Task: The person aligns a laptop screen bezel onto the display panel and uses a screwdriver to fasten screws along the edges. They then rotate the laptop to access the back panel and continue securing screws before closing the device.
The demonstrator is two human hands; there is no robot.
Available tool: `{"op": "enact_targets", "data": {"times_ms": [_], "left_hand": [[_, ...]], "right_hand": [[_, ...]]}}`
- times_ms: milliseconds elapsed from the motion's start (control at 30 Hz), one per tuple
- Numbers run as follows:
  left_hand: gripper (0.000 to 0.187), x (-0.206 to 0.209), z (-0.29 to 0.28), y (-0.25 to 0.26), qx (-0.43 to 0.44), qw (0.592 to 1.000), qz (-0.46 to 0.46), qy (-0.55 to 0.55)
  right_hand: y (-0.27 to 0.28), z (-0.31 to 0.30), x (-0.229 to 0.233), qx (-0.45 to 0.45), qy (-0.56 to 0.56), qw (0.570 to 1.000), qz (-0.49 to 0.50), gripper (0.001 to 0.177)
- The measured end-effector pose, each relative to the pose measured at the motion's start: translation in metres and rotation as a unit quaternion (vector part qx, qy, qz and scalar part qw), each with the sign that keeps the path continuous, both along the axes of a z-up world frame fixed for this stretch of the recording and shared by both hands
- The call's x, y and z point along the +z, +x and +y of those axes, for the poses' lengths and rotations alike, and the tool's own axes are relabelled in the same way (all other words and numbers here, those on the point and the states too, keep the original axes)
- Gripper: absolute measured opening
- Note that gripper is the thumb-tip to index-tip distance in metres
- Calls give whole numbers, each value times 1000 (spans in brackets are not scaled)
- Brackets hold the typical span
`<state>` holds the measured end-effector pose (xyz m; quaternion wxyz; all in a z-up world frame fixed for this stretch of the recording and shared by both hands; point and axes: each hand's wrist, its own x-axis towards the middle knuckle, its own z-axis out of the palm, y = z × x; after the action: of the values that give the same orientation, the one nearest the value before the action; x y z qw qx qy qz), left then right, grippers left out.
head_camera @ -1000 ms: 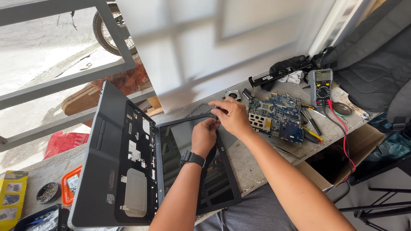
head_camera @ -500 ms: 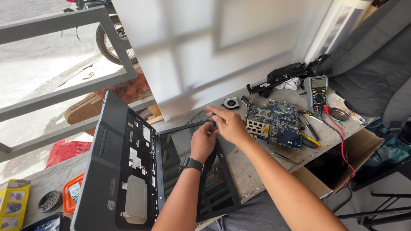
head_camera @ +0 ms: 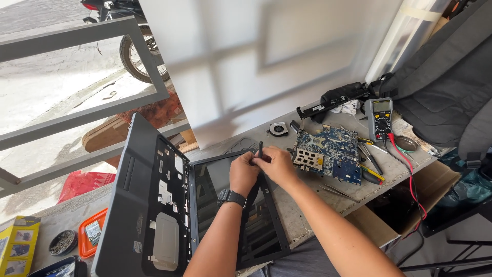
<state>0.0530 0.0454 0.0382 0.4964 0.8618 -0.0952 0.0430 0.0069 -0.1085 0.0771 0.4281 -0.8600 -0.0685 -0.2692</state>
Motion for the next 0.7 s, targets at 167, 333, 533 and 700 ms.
{"op": "enact_targets", "data": {"times_ms": [167,333,533,700], "left_hand": [[18,21,13,-12,-47,998,-24,31],[16,1,7,-3,-60,997,-21,47],[14,11,0,-14,-31,994,-65,88],[16,11,-2,-19,-27,987,-99,120]], "right_hand": [[-6,0,14,-3,33,997,64,35],[-9,2,15,37,102,987,120,43],[-5,3,12,-33,90,992,87,32],[-5,-1,-1,-36,130,988,81,36]]}}
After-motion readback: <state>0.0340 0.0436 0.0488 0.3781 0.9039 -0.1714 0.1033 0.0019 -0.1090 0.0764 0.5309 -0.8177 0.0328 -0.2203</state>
